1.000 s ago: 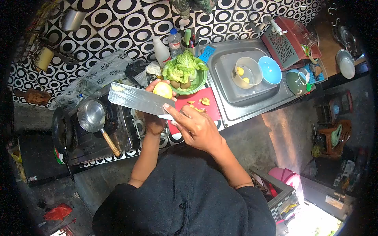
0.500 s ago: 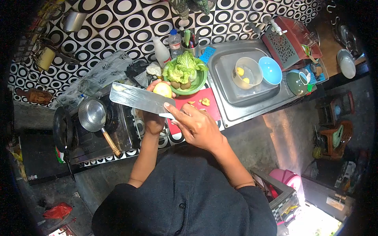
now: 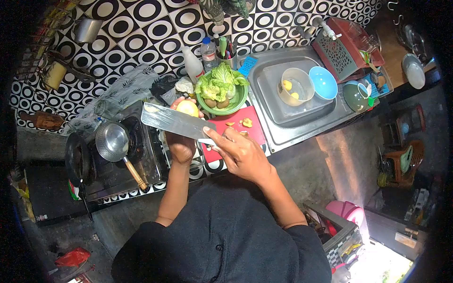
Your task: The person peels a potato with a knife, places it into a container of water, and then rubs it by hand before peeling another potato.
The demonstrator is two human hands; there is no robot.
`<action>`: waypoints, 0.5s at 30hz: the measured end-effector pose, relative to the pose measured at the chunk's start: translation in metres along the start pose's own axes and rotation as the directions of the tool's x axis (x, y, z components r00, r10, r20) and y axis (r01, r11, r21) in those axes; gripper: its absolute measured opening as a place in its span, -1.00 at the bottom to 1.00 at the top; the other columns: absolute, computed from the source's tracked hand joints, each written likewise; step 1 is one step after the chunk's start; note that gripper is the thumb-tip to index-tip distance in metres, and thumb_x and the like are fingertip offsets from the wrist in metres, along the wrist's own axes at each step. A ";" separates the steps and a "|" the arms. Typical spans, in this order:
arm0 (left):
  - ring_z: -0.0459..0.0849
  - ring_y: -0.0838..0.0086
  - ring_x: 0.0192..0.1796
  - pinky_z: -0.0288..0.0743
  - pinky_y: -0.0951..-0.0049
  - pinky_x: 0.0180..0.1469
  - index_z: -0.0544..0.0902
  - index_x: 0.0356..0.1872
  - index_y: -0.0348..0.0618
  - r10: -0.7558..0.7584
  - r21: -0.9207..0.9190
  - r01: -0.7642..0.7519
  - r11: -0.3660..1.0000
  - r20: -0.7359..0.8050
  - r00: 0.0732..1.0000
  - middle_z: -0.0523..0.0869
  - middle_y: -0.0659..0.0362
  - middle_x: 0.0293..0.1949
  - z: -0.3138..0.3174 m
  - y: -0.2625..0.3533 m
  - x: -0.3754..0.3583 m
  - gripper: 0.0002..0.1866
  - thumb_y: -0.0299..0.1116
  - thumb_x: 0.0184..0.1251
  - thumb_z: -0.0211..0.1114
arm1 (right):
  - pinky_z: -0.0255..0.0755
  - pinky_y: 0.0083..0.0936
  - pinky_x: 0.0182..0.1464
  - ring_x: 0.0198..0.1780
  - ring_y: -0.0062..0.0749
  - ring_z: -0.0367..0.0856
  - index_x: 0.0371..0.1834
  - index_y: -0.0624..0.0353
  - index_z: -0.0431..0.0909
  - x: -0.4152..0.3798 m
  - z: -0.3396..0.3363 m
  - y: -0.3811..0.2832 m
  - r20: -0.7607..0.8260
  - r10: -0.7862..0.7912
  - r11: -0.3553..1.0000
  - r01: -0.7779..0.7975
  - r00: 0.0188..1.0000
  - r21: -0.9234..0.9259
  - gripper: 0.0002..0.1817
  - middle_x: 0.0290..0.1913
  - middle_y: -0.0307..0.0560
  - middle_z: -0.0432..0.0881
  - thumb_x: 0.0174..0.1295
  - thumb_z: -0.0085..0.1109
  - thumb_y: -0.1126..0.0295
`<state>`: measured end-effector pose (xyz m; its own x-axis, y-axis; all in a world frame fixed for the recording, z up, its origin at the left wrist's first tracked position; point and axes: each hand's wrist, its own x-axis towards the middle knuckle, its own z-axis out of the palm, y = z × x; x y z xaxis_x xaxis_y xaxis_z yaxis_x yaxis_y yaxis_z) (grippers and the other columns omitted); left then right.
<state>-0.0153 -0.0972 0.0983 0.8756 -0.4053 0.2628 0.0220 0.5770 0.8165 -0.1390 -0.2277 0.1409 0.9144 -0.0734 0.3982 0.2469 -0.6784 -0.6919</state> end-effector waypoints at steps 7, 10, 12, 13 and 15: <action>0.60 0.37 0.03 0.53 0.38 0.09 0.19 0.36 -0.34 0.079 0.067 -0.081 0.994 0.030 0.996 0.47 0.02 0.16 -0.019 0.005 0.008 0.32 0.56 -0.30 0.33 | 0.42 -0.22 -0.34 -0.40 -0.07 0.49 0.34 -0.05 0.42 -0.013 0.003 0.001 0.025 0.101 0.995 -0.101 0.995 0.010 -0.40 -0.39 0.00 0.42 0.17 0.21 0.54; 0.63 0.31 -0.02 0.56 0.35 0.06 0.21 0.35 -0.33 0.107 0.051 -0.106 0.993 -0.016 0.994 0.49 -0.02 0.15 -0.023 0.009 0.011 0.31 0.48 -0.36 0.45 | 0.42 -0.23 -0.33 -0.39 -0.06 0.49 0.34 -0.04 0.42 -0.017 0.006 0.001 0.022 0.113 0.993 -0.113 0.993 0.020 -0.38 -0.38 0.03 0.44 0.16 0.21 0.57; 0.63 0.31 -0.03 0.55 0.34 0.06 0.22 0.35 -0.33 0.134 0.089 -0.133 0.987 -0.010 0.991 0.49 -0.02 0.15 -0.027 0.014 0.014 0.29 0.48 -0.32 0.44 | 0.41 -0.24 -0.34 -0.40 -0.06 0.47 0.34 -0.02 0.43 -0.020 0.008 0.002 0.033 0.129 0.991 -0.130 0.991 0.027 -0.38 -0.39 0.04 0.44 0.14 0.22 0.58; 0.63 0.31 -0.04 0.55 0.34 0.06 0.23 0.34 -0.32 0.148 0.069 -0.148 0.987 0.001 0.989 0.49 -0.03 0.14 -0.030 0.015 0.015 0.20 0.42 -0.20 0.42 | 0.41 -0.25 -0.34 -0.41 -0.07 0.46 0.34 -0.01 0.43 -0.021 0.009 0.001 0.036 0.136 0.990 -0.136 0.990 0.023 -0.37 -0.39 0.03 0.44 0.14 0.22 0.59; 0.63 0.31 -0.06 0.55 0.32 0.04 0.25 0.33 -0.31 0.176 0.030 -0.177 0.984 0.022 0.984 0.49 -0.03 0.14 -0.034 0.018 0.016 0.02 0.32 0.06 0.37 | 0.40 -0.27 -0.34 -0.42 -0.08 0.45 0.34 0.01 0.43 -0.024 0.011 -0.001 0.043 0.149 0.989 -0.149 0.988 0.014 -0.37 -0.40 0.03 0.43 0.12 0.22 0.61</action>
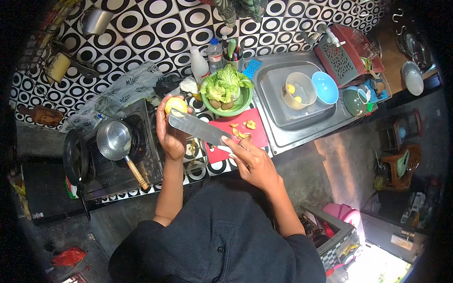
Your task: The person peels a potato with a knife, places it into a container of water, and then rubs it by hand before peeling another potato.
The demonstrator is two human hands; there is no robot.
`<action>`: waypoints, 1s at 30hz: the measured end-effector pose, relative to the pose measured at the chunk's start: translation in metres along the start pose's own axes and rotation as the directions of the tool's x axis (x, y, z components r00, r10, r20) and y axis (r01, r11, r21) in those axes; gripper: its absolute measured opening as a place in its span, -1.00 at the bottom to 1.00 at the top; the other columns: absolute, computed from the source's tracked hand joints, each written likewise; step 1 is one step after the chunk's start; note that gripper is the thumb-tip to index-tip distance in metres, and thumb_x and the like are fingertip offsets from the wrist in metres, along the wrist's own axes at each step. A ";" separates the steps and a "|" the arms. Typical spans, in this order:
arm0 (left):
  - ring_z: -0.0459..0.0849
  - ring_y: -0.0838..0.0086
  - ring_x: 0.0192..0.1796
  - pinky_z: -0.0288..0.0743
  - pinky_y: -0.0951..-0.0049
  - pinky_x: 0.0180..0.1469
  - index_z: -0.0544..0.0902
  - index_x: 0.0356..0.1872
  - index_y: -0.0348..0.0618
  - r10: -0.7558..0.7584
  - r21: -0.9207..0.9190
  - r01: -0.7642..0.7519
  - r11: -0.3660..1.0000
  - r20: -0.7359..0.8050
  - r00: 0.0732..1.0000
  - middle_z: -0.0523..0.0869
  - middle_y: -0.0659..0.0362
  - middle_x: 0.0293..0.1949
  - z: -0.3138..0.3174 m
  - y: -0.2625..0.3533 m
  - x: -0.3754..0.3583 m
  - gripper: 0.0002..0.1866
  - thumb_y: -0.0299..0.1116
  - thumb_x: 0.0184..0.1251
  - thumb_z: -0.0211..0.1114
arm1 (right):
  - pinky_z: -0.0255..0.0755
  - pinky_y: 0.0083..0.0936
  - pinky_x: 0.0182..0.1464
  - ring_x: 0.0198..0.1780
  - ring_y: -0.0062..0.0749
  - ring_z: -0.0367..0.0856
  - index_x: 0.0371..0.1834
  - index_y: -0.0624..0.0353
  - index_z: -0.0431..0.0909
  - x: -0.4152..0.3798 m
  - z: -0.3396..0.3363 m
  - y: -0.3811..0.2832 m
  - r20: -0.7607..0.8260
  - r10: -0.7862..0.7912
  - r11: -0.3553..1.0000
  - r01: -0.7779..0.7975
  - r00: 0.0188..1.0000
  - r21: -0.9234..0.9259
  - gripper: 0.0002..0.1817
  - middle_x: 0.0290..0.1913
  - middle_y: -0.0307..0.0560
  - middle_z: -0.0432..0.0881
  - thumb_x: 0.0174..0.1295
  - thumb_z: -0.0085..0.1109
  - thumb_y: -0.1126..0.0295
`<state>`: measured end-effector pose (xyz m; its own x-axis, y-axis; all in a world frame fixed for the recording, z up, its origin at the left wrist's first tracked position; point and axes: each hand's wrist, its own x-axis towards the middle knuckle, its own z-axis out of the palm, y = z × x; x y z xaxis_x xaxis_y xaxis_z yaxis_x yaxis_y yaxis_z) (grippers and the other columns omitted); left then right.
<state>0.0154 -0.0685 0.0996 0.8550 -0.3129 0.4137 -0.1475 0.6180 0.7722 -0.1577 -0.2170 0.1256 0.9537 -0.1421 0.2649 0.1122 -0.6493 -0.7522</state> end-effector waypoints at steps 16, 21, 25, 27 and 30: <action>0.56 0.34 0.11 0.51 0.33 0.14 0.17 0.37 -0.33 -0.096 0.113 0.095 0.989 0.003 0.995 0.43 0.02 0.19 -0.040 -0.003 -0.028 0.23 0.50 -0.13 0.33 | 0.36 -0.28 -0.41 -0.49 -0.17 0.42 0.33 -0.02 0.45 0.012 0.043 -0.023 -0.023 -0.041 0.997 0.039 0.999 -0.069 -0.40 -0.46 -0.06 0.34 0.15 0.24 0.54; 0.54 0.33 0.13 0.49 0.35 0.18 0.14 0.37 -0.33 -0.143 0.135 0.137 0.981 0.037 0.989 0.39 0.03 0.20 -0.033 -0.004 -0.038 0.24 0.53 -0.13 0.29 | 0.36 -0.26 -0.43 -0.50 -0.15 0.43 0.34 -0.05 0.43 0.020 0.046 -0.030 -0.017 -0.078 0.993 0.077 0.997 -0.091 -0.40 -0.43 -0.07 0.35 0.17 0.24 0.50; 0.54 0.35 0.11 0.49 0.38 0.13 0.15 0.36 -0.34 -0.167 0.193 0.154 0.969 0.051 0.985 0.39 0.05 0.18 -0.019 -0.008 -0.040 0.30 0.60 -0.21 0.27 | 0.38 -0.26 -0.43 -0.49 -0.15 0.46 0.36 -0.09 0.41 0.025 0.039 -0.036 0.003 -0.101 0.989 0.101 0.995 -0.107 -0.39 -0.40 -0.08 0.36 0.18 0.25 0.45; 0.53 0.37 0.09 0.49 0.39 0.11 0.17 0.35 -0.34 -0.147 0.224 0.128 0.966 0.069 0.987 0.41 0.04 0.17 -0.015 -0.014 -0.045 0.30 0.61 -0.23 0.26 | 0.40 -0.26 -0.41 -0.47 -0.14 0.48 0.36 -0.10 0.41 0.024 0.035 -0.034 0.019 -0.115 0.984 0.116 0.993 -0.133 -0.37 -0.39 -0.07 0.37 0.16 0.26 0.46; 0.54 0.39 0.07 0.48 0.40 0.10 0.19 0.34 -0.35 -0.135 0.237 0.113 0.965 0.078 0.988 0.43 0.03 0.17 -0.004 -0.020 -0.049 0.31 0.62 -0.25 0.27 | 0.42 -0.25 -0.39 -0.43 -0.14 0.51 0.37 -0.11 0.40 0.024 0.025 -0.032 0.040 -0.142 0.977 0.147 0.989 -0.155 -0.34 -0.37 -0.07 0.39 0.13 0.27 0.47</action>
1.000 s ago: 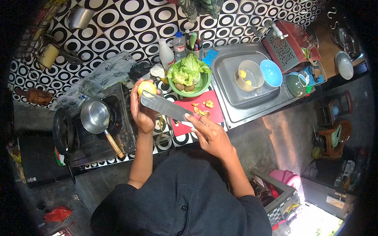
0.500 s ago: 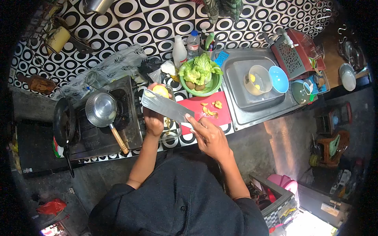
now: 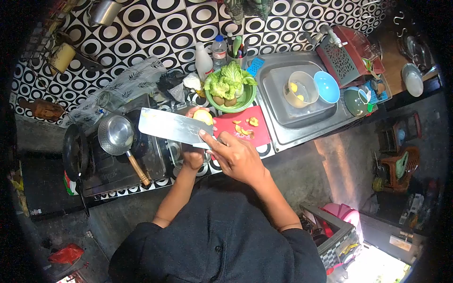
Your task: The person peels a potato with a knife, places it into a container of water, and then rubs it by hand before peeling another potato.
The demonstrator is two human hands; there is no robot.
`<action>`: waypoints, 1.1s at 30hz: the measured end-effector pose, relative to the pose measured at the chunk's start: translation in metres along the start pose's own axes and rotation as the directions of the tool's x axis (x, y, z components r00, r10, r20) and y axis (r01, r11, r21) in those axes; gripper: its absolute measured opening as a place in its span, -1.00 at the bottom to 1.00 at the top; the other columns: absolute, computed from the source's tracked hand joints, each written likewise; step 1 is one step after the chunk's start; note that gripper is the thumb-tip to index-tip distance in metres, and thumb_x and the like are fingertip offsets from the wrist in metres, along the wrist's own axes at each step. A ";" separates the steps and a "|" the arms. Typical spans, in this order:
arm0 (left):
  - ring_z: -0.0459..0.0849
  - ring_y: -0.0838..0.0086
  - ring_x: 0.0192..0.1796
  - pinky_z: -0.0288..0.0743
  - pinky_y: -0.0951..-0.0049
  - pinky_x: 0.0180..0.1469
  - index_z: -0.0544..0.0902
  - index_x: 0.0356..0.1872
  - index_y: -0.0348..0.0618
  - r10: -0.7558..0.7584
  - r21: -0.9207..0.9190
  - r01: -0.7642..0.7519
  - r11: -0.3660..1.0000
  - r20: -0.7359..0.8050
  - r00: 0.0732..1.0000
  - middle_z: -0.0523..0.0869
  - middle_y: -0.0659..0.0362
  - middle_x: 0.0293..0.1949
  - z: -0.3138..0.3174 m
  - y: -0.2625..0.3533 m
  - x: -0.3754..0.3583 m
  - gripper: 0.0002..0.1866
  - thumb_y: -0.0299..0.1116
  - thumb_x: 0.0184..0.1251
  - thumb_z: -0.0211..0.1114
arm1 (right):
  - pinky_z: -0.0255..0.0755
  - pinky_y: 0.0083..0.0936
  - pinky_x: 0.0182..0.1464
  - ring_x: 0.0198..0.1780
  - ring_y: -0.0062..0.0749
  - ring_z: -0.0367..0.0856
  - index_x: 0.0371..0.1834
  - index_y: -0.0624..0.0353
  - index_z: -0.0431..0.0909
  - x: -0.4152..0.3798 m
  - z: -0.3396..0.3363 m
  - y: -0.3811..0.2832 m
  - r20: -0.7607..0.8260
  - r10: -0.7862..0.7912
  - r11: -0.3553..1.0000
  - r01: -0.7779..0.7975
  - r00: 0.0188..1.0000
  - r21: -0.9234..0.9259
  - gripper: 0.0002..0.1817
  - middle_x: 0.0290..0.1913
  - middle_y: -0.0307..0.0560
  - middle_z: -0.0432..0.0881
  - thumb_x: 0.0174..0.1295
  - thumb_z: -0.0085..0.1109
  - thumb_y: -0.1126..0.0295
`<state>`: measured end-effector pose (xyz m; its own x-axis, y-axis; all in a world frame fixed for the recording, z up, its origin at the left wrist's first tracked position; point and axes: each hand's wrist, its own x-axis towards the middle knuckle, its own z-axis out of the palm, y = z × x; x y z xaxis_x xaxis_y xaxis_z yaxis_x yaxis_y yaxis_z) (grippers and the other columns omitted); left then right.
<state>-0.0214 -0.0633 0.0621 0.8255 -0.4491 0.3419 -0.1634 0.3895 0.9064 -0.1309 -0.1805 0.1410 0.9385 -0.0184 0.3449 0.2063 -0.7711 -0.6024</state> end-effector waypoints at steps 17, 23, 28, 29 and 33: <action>0.57 0.45 0.07 0.48 0.43 0.12 0.24 0.35 -0.33 -0.152 -0.065 0.157 0.985 0.077 0.985 0.49 0.03 0.19 0.058 -0.011 0.003 -0.15 0.19 0.27 0.18 | 0.40 -0.29 -0.40 -0.42 -0.20 0.52 0.32 -0.09 0.46 -0.020 -0.048 0.041 -0.029 -0.124 0.992 0.123 0.992 -0.025 -0.33 -0.38 -0.09 0.43 0.04 0.29 0.51; 0.49 0.38 0.22 0.37 0.34 0.26 0.26 0.33 -0.35 -0.111 -0.162 0.118 0.980 0.054 0.992 0.48 -0.01 0.21 0.070 -0.013 -0.001 -0.29 0.09 0.44 0.03 | 0.32 -0.48 -0.41 -0.47 -0.42 0.38 0.30 0.16 0.47 -0.026 -0.050 0.081 -0.243 -0.035 0.958 0.102 0.970 0.270 -0.50 -0.48 -0.13 0.43 0.24 0.18 0.51; 0.62 0.37 -0.15 0.52 0.48 -0.18 0.30 0.29 -0.35 -0.234 -0.271 0.225 0.936 0.000 0.972 0.55 -0.07 0.07 0.085 0.000 0.003 -0.53 -0.19 0.58 -0.11 | 0.28 -0.68 -0.47 -0.51 -0.67 0.37 0.08 0.34 0.52 -0.035 -0.043 0.104 -0.092 0.438 0.494 -0.154 0.894 0.856 -0.66 -0.47 -0.26 0.49 0.48 -0.02 0.27; 0.62 0.37 -0.16 0.53 0.47 -0.19 0.29 0.29 -0.36 -0.236 -0.286 0.228 0.931 0.008 0.972 0.56 -0.07 0.04 0.085 0.000 0.002 -0.53 -0.19 0.58 -0.12 | 0.30 -0.68 -0.48 -0.51 -0.65 0.39 0.05 0.33 0.52 -0.035 -0.043 0.106 -0.066 0.455 0.427 -0.152 0.888 0.891 -0.67 -0.48 -0.24 0.49 0.47 0.00 0.26; 0.63 0.34 -0.20 0.54 0.46 -0.21 0.29 0.28 -0.40 -0.251 -0.339 0.246 0.908 0.029 0.968 0.57 -0.04 -0.06 0.083 -0.002 -0.001 -0.51 -0.17 0.59 -0.15 | 0.29 -0.74 -0.48 -0.52 -0.71 0.38 -0.05 0.29 0.52 -0.032 -0.041 0.107 -0.014 0.433 0.322 -0.140 0.901 0.936 -0.72 -0.49 -0.28 0.48 0.47 0.01 0.26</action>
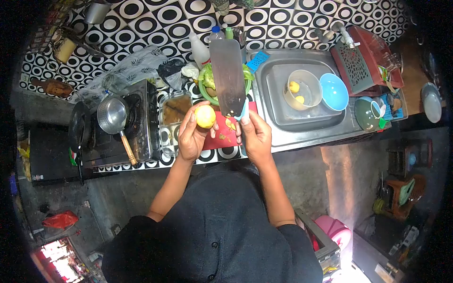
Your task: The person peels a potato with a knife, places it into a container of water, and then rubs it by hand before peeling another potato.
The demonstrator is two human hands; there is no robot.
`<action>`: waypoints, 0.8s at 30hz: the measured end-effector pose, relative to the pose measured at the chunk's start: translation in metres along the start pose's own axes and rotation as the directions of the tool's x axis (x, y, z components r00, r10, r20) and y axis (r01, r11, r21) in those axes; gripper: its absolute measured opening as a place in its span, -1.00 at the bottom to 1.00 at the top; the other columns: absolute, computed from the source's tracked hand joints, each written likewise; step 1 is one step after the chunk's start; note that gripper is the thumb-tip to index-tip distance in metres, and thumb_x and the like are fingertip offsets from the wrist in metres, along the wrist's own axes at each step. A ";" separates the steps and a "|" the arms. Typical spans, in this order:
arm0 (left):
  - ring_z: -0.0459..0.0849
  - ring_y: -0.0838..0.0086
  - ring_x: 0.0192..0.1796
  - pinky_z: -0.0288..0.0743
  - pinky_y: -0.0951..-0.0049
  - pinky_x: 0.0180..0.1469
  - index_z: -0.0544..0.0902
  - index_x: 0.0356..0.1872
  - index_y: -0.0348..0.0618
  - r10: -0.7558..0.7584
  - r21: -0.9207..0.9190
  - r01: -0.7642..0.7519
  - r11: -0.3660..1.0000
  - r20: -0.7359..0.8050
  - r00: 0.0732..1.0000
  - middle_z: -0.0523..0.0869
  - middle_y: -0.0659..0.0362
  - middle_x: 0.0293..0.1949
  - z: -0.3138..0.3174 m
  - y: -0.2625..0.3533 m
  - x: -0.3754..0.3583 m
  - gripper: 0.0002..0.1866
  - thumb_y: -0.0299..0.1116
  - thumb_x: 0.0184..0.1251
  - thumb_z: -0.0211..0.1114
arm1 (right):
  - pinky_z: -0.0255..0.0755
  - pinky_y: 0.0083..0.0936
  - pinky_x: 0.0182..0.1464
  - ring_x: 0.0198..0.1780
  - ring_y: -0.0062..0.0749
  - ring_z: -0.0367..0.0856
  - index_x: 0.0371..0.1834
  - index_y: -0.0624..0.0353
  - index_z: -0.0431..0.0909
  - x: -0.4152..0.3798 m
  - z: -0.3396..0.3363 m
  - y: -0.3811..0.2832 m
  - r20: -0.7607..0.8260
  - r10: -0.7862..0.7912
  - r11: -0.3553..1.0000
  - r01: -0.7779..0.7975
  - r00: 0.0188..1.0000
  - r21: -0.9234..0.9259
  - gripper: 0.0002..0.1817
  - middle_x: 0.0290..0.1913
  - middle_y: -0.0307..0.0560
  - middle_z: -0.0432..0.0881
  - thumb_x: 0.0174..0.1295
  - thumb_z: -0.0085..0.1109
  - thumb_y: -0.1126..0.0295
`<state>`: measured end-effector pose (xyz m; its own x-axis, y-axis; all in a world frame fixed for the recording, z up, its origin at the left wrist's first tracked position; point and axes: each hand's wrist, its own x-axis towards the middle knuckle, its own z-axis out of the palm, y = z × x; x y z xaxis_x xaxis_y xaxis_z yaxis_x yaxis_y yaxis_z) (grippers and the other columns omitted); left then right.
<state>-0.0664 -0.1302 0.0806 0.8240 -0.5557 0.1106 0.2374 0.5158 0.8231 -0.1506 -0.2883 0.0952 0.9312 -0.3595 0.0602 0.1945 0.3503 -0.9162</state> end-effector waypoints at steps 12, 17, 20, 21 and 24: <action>0.62 0.37 -0.33 0.50 0.51 -0.42 0.37 0.17 -0.33 -0.032 -0.063 0.027 0.998 -0.085 0.996 0.61 -0.01 -0.13 0.004 0.015 -0.005 -0.52 -0.08 0.59 -0.19 | 0.21 -0.71 -0.51 -0.56 -0.76 0.32 -0.10 0.28 0.51 0.003 0.017 0.010 0.108 0.078 0.988 -0.062 0.991 -0.138 -0.79 -0.54 -0.34 0.43 0.42 0.06 0.33; 0.62 0.36 -0.34 0.49 0.52 -0.42 0.38 0.21 -0.32 -0.005 -0.048 -0.002 0.999 -0.137 0.991 0.60 0.04 -0.21 -0.002 0.024 -0.006 -0.50 -0.06 0.59 -0.17 | 0.28 -0.66 -0.45 -0.50 -0.72 0.37 -0.17 0.30 0.55 0.002 0.028 0.013 0.033 -0.050 0.964 0.057 0.998 -0.259 -0.82 -0.51 -0.31 0.47 0.38 0.11 0.38; 0.62 0.36 -0.34 0.49 0.52 -0.42 0.40 0.20 -0.29 -0.019 -0.079 0.008 0.997 -0.141 0.990 0.61 0.04 -0.21 -0.011 0.026 -0.008 -0.52 -0.07 0.59 -0.17 | 0.34 -0.60 -0.36 -0.43 -0.64 0.44 -0.18 0.33 0.55 -0.001 0.038 0.013 0.096 -0.084 0.927 0.113 0.992 -0.357 -0.86 -0.47 -0.24 0.51 0.36 0.09 0.45; 0.61 0.37 -0.35 0.48 0.52 -0.42 0.40 0.19 -0.28 -0.032 -0.087 0.018 0.996 -0.160 0.987 0.61 0.04 -0.21 -0.011 0.028 -0.010 -0.53 -0.07 0.59 -0.17 | 0.35 -0.60 -0.36 -0.42 -0.64 0.44 -0.18 0.33 0.55 -0.002 0.044 0.014 0.104 -0.084 0.935 0.114 0.991 -0.334 -0.86 -0.46 -0.24 0.51 0.36 0.09 0.46; 0.59 0.42 -0.37 0.44 0.54 -0.43 0.46 0.12 -0.25 -0.068 -0.072 0.054 0.996 -0.213 0.975 0.63 0.06 -0.24 -0.016 0.033 -0.013 -0.54 -0.04 0.58 -0.16 | 0.31 -0.65 -0.42 -0.48 -0.69 0.40 -0.15 0.32 0.53 -0.001 0.057 0.015 0.130 -0.038 0.953 0.075 0.991 -0.295 -0.84 -0.50 -0.33 0.47 0.40 0.06 0.43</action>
<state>-0.0607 -0.0953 0.0974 0.8965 -0.4381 -0.0664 0.3175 0.5306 0.7859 -0.1315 -0.2333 0.1039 0.9552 -0.2574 0.1460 0.1645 0.0518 -0.9850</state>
